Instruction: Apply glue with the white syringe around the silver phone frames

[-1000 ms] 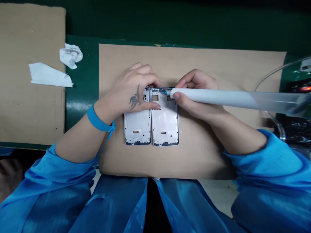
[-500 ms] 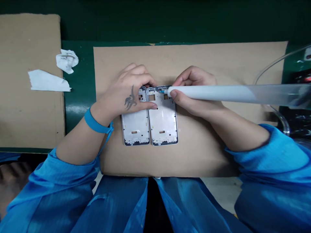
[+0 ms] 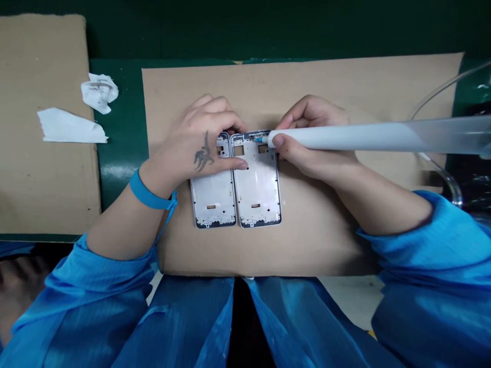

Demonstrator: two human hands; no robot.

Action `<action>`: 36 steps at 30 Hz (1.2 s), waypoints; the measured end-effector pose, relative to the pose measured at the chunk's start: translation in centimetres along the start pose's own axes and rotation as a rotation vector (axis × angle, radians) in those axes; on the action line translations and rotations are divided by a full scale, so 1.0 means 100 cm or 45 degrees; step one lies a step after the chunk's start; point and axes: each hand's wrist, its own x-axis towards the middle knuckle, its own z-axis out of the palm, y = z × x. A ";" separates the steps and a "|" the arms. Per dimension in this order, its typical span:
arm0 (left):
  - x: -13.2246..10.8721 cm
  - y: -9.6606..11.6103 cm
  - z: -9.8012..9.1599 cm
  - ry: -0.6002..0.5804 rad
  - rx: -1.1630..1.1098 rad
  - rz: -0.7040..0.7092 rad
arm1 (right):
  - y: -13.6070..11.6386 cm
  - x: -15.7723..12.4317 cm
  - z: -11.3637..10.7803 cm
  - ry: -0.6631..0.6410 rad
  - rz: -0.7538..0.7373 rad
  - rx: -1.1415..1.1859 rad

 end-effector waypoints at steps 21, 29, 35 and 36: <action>0.000 0.003 -0.002 -0.022 0.044 0.000 | 0.003 0.003 0.005 0.084 -0.037 0.020; 0.001 0.003 -0.003 -0.057 0.077 -0.017 | 0.002 0.003 0.002 0.024 -0.002 0.015; 0.001 0.002 -0.002 -0.045 0.050 -0.011 | -0.002 0.002 0.003 0.009 -0.026 -0.021; 0.001 0.002 -0.002 -0.042 0.051 -0.011 | -0.003 0.002 0.003 0.001 -0.022 -0.036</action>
